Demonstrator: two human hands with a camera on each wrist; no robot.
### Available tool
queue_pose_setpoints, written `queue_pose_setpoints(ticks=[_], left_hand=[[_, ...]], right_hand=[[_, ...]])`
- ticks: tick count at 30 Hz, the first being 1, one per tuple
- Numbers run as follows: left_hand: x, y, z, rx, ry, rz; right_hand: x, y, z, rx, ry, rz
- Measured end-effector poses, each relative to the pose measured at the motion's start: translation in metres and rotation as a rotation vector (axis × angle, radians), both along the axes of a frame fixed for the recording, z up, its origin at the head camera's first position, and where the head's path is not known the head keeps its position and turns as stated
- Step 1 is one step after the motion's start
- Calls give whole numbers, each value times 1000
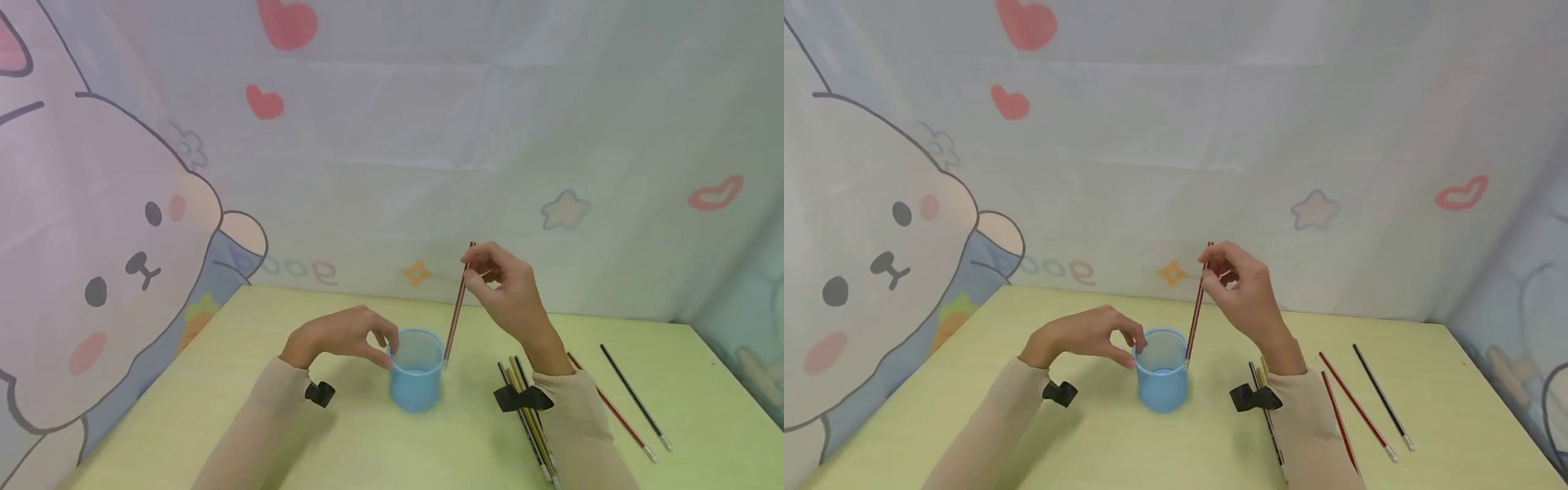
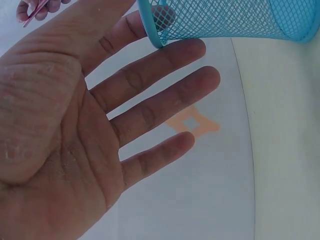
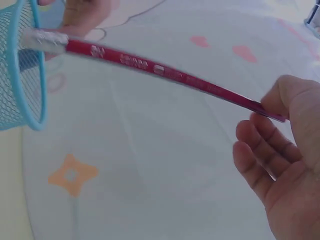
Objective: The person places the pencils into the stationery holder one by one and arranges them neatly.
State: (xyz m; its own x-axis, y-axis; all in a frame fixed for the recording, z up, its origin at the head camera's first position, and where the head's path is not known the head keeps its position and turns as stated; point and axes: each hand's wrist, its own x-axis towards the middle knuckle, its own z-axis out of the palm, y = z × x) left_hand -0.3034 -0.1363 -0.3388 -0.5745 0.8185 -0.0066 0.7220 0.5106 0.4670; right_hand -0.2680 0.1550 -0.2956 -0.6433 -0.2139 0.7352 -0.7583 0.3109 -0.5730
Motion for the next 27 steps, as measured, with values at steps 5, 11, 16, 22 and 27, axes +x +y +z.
queue_pose_setpoints(ticks=[5, 11, 16, 22, 27], left_hand=[[0, 2, -2, 19, -13, -29], [2, -2, -4, 26, -31, -57], [-1, 2, -4, 42, -34, -60], [-2, 4, -2, 27, -28, -43], [-1, 4, -1, 30, -39, -48]], right_hand=[[-7, -19, -15, 38, 43, -5], [-16, -48, -43, 227, 17, 70], [-18, -55, -53, 320, 4, 68], [-21, -59, -59, 406, -34, 72], [-23, -55, -60, 444, -75, 91]])
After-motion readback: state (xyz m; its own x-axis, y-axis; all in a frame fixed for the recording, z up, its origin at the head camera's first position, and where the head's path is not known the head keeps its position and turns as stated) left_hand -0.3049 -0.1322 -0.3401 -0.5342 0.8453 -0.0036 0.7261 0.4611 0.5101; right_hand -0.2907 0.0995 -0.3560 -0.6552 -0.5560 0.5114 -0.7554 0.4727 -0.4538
